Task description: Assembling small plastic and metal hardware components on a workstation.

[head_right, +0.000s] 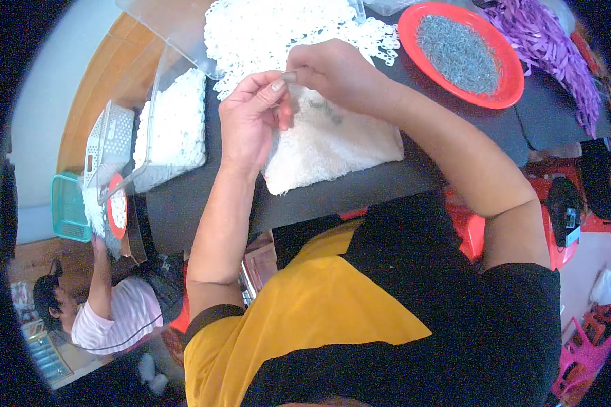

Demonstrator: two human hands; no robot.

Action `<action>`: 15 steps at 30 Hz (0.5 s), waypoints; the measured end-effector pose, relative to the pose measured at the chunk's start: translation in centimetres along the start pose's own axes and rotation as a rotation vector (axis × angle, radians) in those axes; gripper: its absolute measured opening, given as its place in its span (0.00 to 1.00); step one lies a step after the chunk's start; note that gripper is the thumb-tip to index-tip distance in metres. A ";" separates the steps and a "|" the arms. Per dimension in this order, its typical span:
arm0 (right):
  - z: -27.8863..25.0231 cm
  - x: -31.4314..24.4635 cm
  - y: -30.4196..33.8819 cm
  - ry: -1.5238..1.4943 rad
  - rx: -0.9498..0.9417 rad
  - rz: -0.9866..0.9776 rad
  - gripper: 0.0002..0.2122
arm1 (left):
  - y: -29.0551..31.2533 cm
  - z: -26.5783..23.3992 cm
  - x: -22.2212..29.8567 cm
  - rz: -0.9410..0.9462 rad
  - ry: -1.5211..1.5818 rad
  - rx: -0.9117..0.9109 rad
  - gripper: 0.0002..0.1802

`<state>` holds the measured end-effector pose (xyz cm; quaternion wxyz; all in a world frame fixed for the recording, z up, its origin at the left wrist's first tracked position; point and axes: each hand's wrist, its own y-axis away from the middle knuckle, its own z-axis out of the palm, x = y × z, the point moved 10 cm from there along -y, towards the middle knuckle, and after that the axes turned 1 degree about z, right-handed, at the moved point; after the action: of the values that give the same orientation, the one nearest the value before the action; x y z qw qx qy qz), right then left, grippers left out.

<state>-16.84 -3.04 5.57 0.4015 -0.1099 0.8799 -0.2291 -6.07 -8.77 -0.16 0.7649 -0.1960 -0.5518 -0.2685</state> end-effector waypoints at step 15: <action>2.1 2.7 0.9 -0.631 -0.153 0.470 0.07 | 0.4 0.9 0.5 0.046 -0.156 -0.039 0.06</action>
<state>-17.05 -3.94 2.16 0.6842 -0.0002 0.7290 -0.0199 -6.34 -8.05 0.57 0.7216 -0.2437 -0.5997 -0.2457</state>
